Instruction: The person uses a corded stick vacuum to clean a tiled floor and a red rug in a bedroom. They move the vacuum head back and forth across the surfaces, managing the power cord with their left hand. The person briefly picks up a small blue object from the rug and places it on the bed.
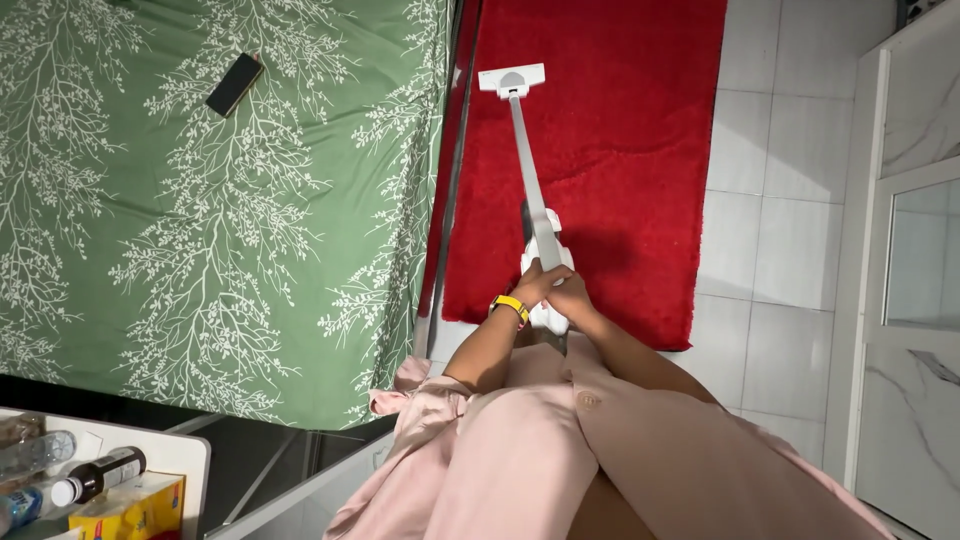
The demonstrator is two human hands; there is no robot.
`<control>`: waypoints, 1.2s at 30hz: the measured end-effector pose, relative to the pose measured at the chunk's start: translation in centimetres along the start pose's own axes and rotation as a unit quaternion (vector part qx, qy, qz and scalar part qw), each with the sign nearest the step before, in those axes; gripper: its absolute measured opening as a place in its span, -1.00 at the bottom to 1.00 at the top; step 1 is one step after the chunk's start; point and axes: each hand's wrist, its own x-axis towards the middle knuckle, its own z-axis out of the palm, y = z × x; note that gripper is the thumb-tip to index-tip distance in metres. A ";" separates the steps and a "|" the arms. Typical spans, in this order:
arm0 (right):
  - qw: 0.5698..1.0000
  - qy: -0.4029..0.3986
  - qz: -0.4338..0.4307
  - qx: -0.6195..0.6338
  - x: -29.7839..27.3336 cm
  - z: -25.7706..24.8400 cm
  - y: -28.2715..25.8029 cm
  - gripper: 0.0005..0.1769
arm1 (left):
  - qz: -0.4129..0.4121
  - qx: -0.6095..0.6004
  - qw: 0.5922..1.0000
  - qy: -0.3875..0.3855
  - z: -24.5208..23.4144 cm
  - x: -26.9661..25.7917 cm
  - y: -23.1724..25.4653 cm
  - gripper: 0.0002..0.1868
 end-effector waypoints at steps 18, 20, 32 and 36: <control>0.999 -0.031 -0.013 -0.010 -2.4 1.1 4.6 -0.54 | -0.016 0.027 0.999 0.009 1.4 -6.3 -1.3 -0.03; 0.999 -0.040 -0.021 -0.004 -2.1 1.4 5.4 -0.51 | -0.011 0.024 1.000 0.016 1.5 -7.3 -1.1 -0.05; 0.997 -0.065 -0.043 -0.008 -4.2 0.6 6.9 -0.43 | 0.000 0.042 0.999 0.033 3.6 -4.7 -6.4 -0.09; 0.998 -0.044 -0.037 -0.005 -6.9 -0.4 7.6 -0.45 | 0.027 0.030 0.999 0.028 5.1 -4.1 -8.6 -0.04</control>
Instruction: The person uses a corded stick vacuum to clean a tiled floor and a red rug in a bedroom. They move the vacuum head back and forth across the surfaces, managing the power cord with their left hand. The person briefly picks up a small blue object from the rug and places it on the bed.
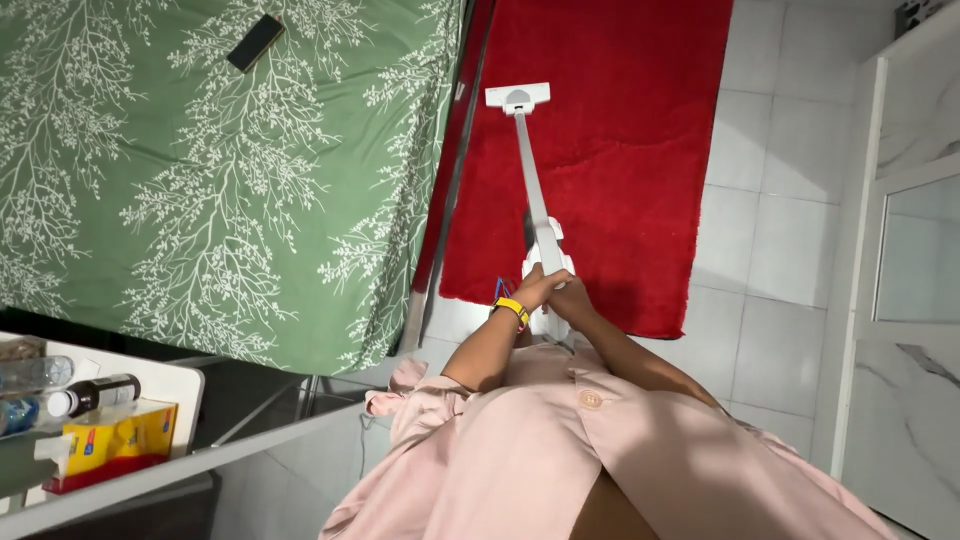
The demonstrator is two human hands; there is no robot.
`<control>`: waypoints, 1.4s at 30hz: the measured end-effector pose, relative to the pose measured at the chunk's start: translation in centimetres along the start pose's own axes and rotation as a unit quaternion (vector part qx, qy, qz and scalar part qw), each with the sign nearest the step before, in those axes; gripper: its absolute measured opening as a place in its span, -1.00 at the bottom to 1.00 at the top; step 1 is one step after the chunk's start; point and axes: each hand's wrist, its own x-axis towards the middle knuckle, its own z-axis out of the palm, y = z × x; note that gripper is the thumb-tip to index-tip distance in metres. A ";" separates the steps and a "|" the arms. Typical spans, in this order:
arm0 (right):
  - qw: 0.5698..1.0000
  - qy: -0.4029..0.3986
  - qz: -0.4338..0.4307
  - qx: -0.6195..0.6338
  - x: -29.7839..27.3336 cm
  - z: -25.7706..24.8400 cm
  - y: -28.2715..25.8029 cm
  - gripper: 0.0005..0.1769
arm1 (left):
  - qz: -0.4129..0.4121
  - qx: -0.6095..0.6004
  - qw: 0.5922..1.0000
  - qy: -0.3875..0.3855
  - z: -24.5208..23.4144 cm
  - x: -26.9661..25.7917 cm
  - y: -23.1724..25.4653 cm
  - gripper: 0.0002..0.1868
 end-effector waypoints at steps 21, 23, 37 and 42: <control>0.998 0.040 -0.040 -0.037 -11.1 -0.2 11.3 -0.51 | -0.043 -0.023 0.999 0.002 9.0 -10.8 -6.8 0.04; 0.997 0.039 -0.030 -0.057 -11.4 -0.1 12.3 -0.49 | -0.028 -0.070 0.997 0.003 10.4 -8.7 -9.9 -0.05; 0.997 0.070 0.012 -0.007 -15.5 -0.9 7.3 -0.73 | 0.003 -0.111 0.994 -0.004 10.8 -11.7 -9.4 -0.16; 0.996 0.079 0.023 0.037 -16.1 -1.9 6.8 -0.74 | 0.048 -0.243 0.967 0.059 8.7 -7.0 -13.7 -0.46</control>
